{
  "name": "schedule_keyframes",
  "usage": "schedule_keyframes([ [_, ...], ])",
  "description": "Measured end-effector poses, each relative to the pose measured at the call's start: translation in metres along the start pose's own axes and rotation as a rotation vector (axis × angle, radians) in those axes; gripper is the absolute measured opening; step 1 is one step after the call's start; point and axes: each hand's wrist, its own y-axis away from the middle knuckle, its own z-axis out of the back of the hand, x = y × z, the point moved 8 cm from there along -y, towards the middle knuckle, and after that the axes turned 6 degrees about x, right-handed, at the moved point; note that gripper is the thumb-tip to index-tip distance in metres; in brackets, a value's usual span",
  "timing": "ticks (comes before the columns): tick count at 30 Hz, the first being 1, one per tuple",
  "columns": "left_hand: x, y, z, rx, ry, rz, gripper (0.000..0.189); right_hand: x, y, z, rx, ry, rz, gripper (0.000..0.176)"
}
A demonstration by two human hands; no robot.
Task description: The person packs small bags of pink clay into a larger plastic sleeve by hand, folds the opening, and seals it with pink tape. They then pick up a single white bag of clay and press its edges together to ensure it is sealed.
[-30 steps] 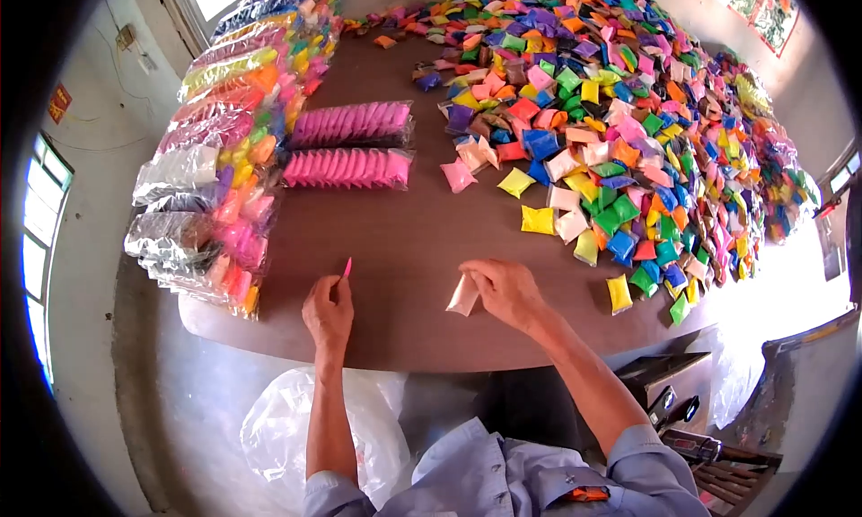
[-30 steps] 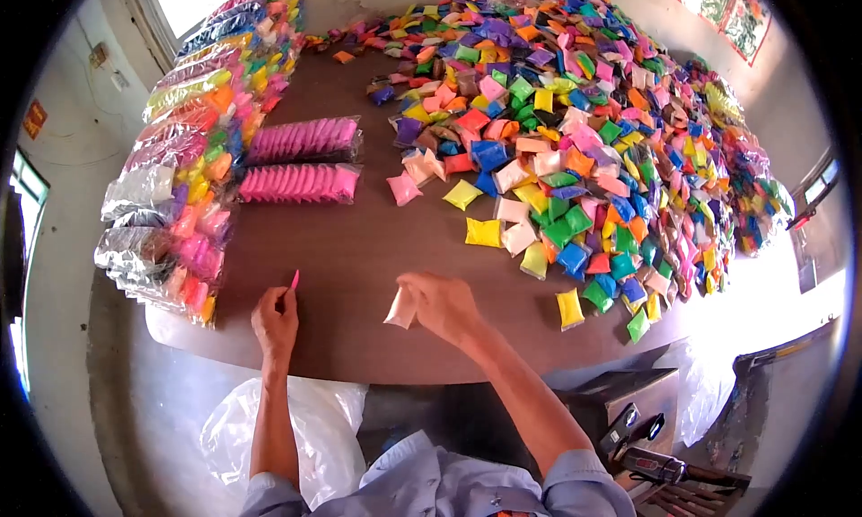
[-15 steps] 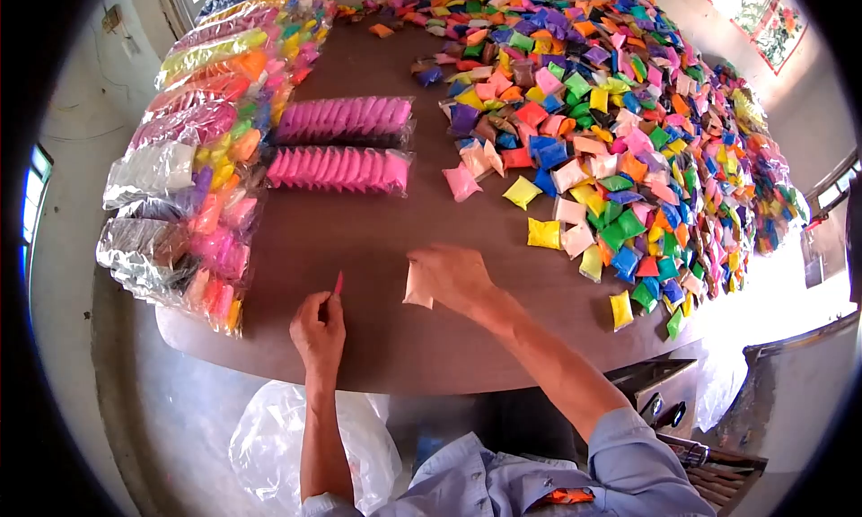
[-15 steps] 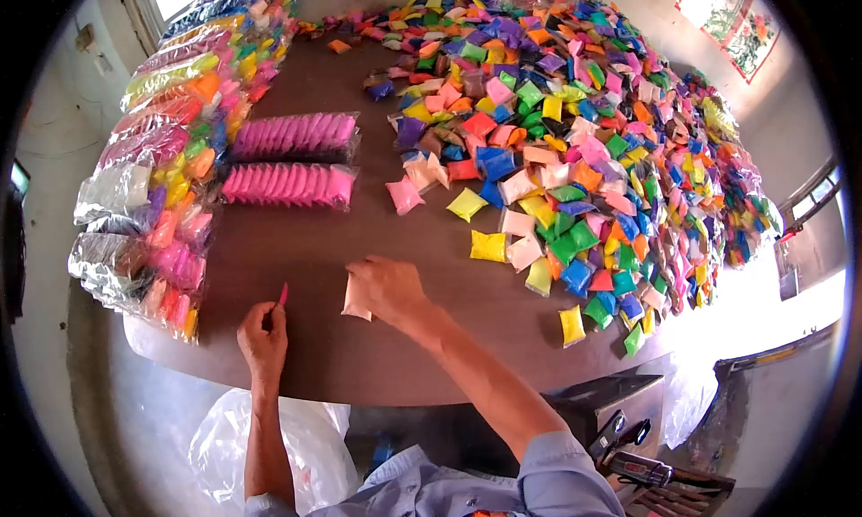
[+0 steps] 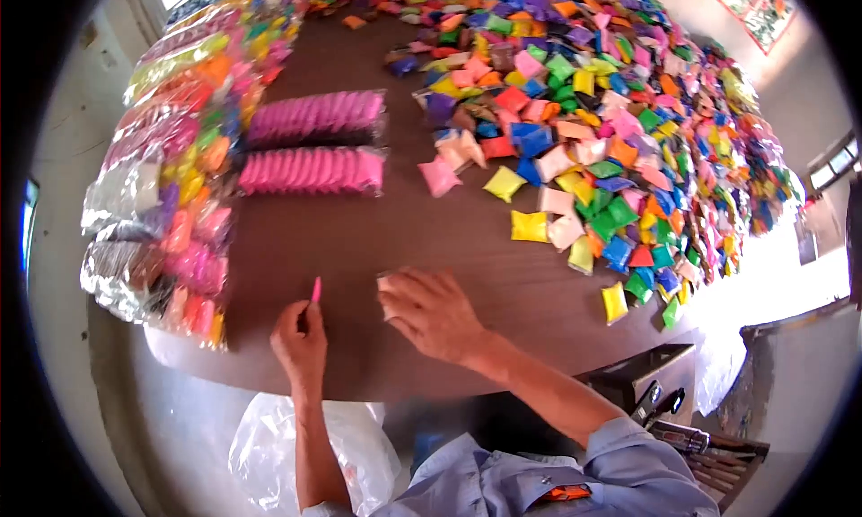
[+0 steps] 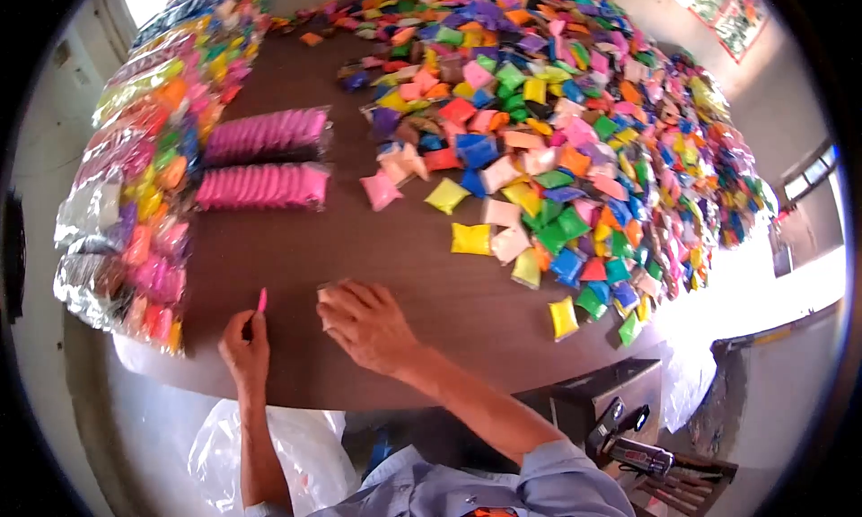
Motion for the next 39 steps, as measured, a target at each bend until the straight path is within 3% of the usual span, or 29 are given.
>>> schedule_keyframes([
  [7, 0.010, 0.000, -0.003, 0.020, -0.051, -0.001, 0.009, -0.008, 0.000, -0.013, -0.106, -0.045, -0.066, 0.035],
  [13, 0.012, 0.000, -0.003, 0.030, -0.109, -0.059, 0.011, -0.023, 0.034, 0.018, -0.147, -0.124, -0.167, 0.034],
  [23, 0.017, 0.000, -0.009, 0.003, -0.248, -0.196, 0.013, -0.050, 0.182, 0.110, -0.389, -0.032, -0.433, 0.028],
  [27, 0.024, 0.001, -0.014, -0.018, -0.320, -0.277, 0.013, -0.067, 0.271, 0.168, -0.573, 0.176, -0.711, 0.023],
  [29, 0.023, 0.003, -0.016, -0.041, -0.423, -0.341, 0.013, -0.082, 0.314, 0.199, -0.660, 0.312, -0.745, 0.021],
  [35, 0.020, 0.006, -0.019, -0.006, -0.493, -0.377, 0.019, -0.158, 0.418, 0.287, -0.857, 0.398, -1.061, 0.019],
  [39, -0.051, 0.026, -0.016, 0.089, -0.434, -0.284, 0.027, -0.217, 0.442, 0.314, -0.850, 0.404, -1.202, 0.021],
])
